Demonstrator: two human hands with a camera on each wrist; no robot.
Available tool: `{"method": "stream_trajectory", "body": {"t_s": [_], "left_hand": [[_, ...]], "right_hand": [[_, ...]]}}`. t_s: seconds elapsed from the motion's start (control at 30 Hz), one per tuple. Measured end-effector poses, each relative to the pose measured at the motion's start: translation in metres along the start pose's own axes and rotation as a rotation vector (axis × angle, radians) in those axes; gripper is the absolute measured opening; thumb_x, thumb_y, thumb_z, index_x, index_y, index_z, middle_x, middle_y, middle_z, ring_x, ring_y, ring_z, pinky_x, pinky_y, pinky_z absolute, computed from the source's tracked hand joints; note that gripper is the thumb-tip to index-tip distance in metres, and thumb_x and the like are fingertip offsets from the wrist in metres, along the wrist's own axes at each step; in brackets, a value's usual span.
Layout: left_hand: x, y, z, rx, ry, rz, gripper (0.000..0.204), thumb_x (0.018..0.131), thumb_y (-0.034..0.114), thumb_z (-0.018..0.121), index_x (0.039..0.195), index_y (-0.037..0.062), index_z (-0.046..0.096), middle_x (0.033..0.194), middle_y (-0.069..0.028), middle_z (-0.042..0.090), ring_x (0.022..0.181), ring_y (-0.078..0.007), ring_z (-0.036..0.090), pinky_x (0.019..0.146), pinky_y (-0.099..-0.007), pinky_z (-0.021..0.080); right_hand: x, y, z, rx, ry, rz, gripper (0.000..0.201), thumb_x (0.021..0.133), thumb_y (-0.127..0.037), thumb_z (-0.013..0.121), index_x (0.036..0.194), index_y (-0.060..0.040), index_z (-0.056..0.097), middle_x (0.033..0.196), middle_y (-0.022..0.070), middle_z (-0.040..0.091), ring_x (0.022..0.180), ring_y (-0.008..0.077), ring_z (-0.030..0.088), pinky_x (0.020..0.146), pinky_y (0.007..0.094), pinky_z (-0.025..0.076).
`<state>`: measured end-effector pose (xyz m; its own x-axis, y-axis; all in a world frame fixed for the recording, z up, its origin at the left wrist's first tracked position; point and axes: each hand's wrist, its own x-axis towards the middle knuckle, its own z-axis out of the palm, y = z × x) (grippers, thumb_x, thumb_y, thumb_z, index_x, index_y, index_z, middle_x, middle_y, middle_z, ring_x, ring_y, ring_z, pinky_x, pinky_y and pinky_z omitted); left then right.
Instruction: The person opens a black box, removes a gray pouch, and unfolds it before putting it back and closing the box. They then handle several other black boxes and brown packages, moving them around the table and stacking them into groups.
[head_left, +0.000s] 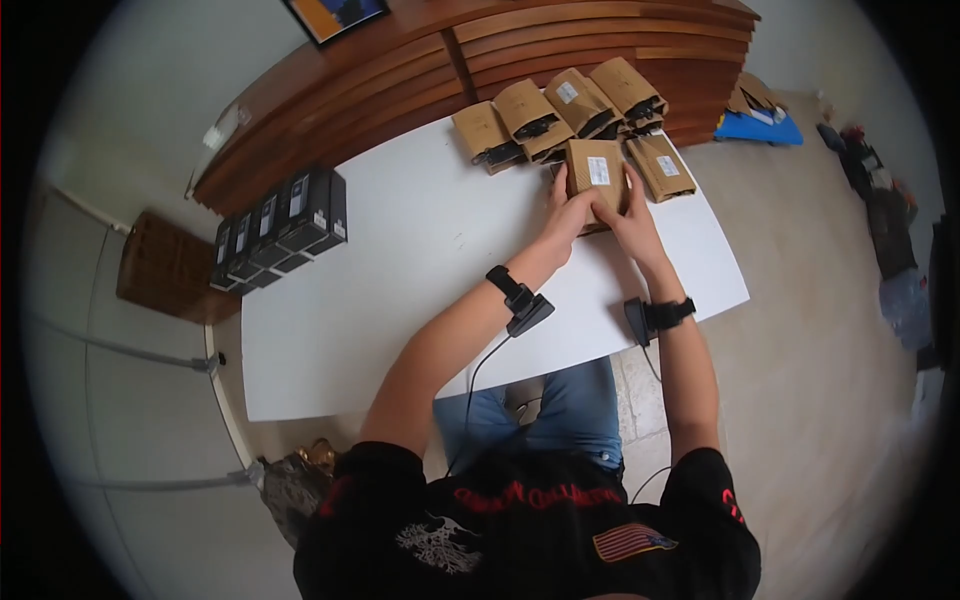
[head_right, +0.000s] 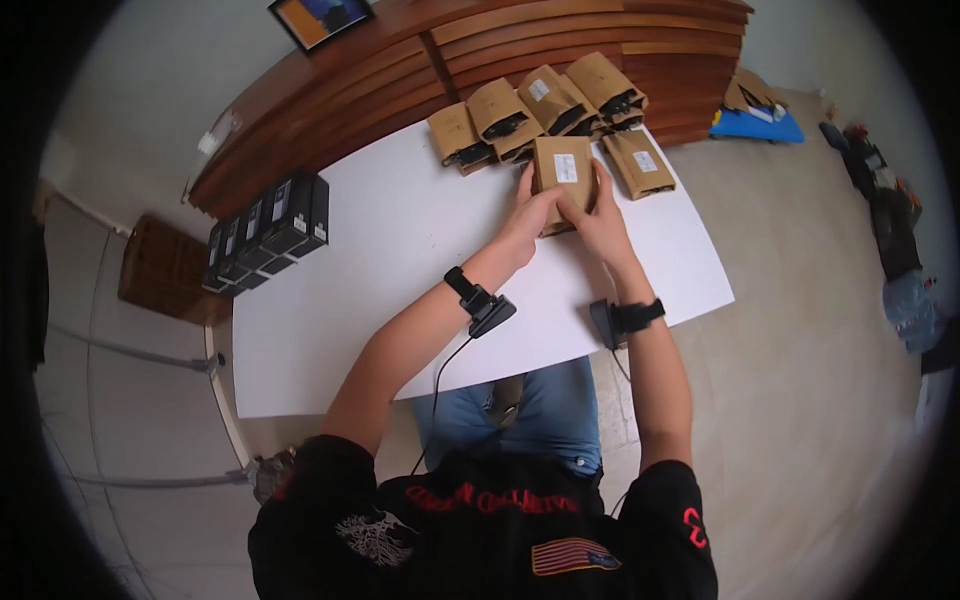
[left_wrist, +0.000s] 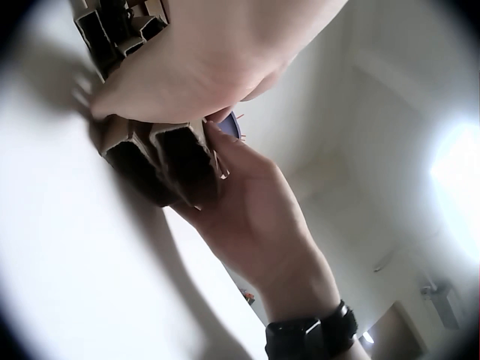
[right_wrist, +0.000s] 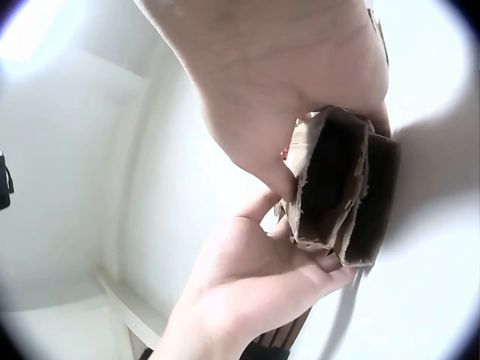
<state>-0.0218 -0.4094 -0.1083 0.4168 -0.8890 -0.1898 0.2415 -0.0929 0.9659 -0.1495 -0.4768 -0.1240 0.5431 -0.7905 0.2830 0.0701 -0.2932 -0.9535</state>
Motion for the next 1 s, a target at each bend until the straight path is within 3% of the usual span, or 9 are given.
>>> {"method": "stream_trajectory", "body": {"t_s": [0.13, 0.2, 0.27, 0.33, 0.53, 0.7, 0.8, 0.87, 1.0], "left_hand": [[-0.054, 0.013, -0.014, -0.237, 0.11, 0.162, 0.11, 0.075, -0.001, 0.068, 0.156, 0.0211, -0.003, 0.15, -0.015, 0.028, 0.135, -0.0287, 0.037, 0.108, -0.0389, 0.038], [-0.066, 0.011, -0.032, 0.085, -0.021, 0.655, 0.11, 0.076, -0.004, 0.068, 0.156, 0.017, -0.004, 0.15, -0.0173, 0.028, 0.137, -0.0281, 0.034, 0.112, -0.0401, 0.031], [-0.086, 0.014, -0.057, 0.14, -0.038, 0.583, 0.107, 0.075, -0.003, 0.069, 0.155, 0.0138, 0.0, 0.15, -0.018, 0.027, 0.138, -0.0285, 0.032, 0.113, -0.0396, 0.03], [-0.091, 0.008, -0.085, 0.585, -0.036, 0.692, 0.101, 0.074, -0.002, 0.07, 0.153, 0.0096, 0.007, 0.148, -0.0179, 0.028, 0.137, -0.029, 0.033, 0.113, -0.0397, 0.03], [-0.103, 0.0, -0.125, 0.44, 0.078, 0.53, 0.09, 0.07, 0.003, 0.072, 0.143, 0.0042, 0.021, 0.139, -0.0166, 0.037, 0.134, -0.028, 0.038, 0.111, -0.0383, 0.034], [-0.102, 0.005, -0.142, 0.296, 0.098, 0.428, 0.083, 0.072, 0.004, 0.072, 0.141, 0.0028, 0.026, 0.136, -0.0144, 0.038, 0.128, -0.0258, 0.042, 0.104, -0.0369, 0.042], [-0.081, 0.025, -0.164, 0.207, 0.178, 0.345, 0.08, 0.075, 0.008, 0.072, 0.141, 0.0047, 0.027, 0.134, -0.0141, 0.044, 0.124, -0.0251, 0.049, 0.099, -0.0377, 0.046], [-0.074, 0.052, -0.183, 0.067, 0.197, 0.028, 0.072, 0.08, 0.014, 0.07, 0.14, 0.0059, 0.03, 0.13, -0.0136, 0.052, 0.117, -0.0244, 0.056, 0.094, -0.0382, 0.05], [-0.037, 0.066, -0.218, 0.07, 0.287, -0.014, 0.062, 0.085, 0.022, 0.067, 0.136, 0.0059, 0.037, 0.124, -0.0126, 0.058, 0.113, -0.0237, 0.06, 0.091, -0.0389, 0.052]], "right_hand": [[-0.037, -0.041, 0.026, 0.264, -0.086, 0.092, 0.097, 0.082, -0.006, 0.073, 0.152, 0.0003, 0.006, 0.147, 0.0187, 0.034, 0.133, 0.0283, 0.04, 0.107, 0.0359, 0.037], [-0.046, -0.032, 0.041, 0.233, -0.132, 0.028, 0.096, 0.081, -0.003, 0.071, 0.152, -0.0018, 0.007, 0.148, 0.0162, 0.031, 0.136, 0.0272, 0.035, 0.109, 0.0372, 0.035], [-0.053, -0.036, 0.055, 0.326, -0.313, 0.124, 0.09, 0.08, 0.001, 0.069, 0.151, -0.0038, 0.013, 0.145, 0.014, 0.034, 0.136, 0.0252, 0.035, 0.111, 0.037, 0.032], [-0.05, -0.029, 0.071, 0.303, -0.369, 0.119, 0.087, 0.078, 0.005, 0.067, 0.149, -0.0065, 0.018, 0.143, 0.0126, 0.036, 0.134, 0.0243, 0.036, 0.111, 0.0372, 0.032], [-0.038, -0.03, 0.112, 0.076, -0.503, 0.051, 0.092, 0.074, 0.008, 0.071, 0.148, -0.0077, 0.019, 0.14, 0.0122, 0.039, 0.131, 0.024, 0.041, 0.105, 0.037, 0.039], [-0.029, -0.035, 0.118, 0.275, -0.663, 0.215, 0.082, 0.082, 0.002, 0.067, 0.15, -0.0073, 0.021, 0.141, 0.0156, 0.04, 0.13, 0.0252, 0.044, 0.104, 0.037, 0.042], [-0.034, -0.059, 0.117, 0.059, -0.632, 0.177, 0.072, 0.09, -0.005, 0.062, 0.151, -0.0081, 0.022, 0.144, 0.0134, 0.041, 0.127, 0.0232, 0.047, 0.107, 0.0356, 0.039], [-0.037, -0.053, 0.107, 0.08, -0.612, 0.226, 0.067, 0.091, -0.008, 0.061, 0.15, -0.0082, 0.027, 0.144, 0.0132, 0.042, 0.126, 0.023, 0.048, 0.106, 0.0349, 0.039], [-0.041, -0.073, 0.067, 0.069, -0.553, 0.269, 0.054, 0.094, -0.013, 0.056, 0.144, -0.0064, 0.039, 0.143, 0.0114, 0.046, 0.121, 0.0216, 0.053, 0.103, 0.0333, 0.041]]}}
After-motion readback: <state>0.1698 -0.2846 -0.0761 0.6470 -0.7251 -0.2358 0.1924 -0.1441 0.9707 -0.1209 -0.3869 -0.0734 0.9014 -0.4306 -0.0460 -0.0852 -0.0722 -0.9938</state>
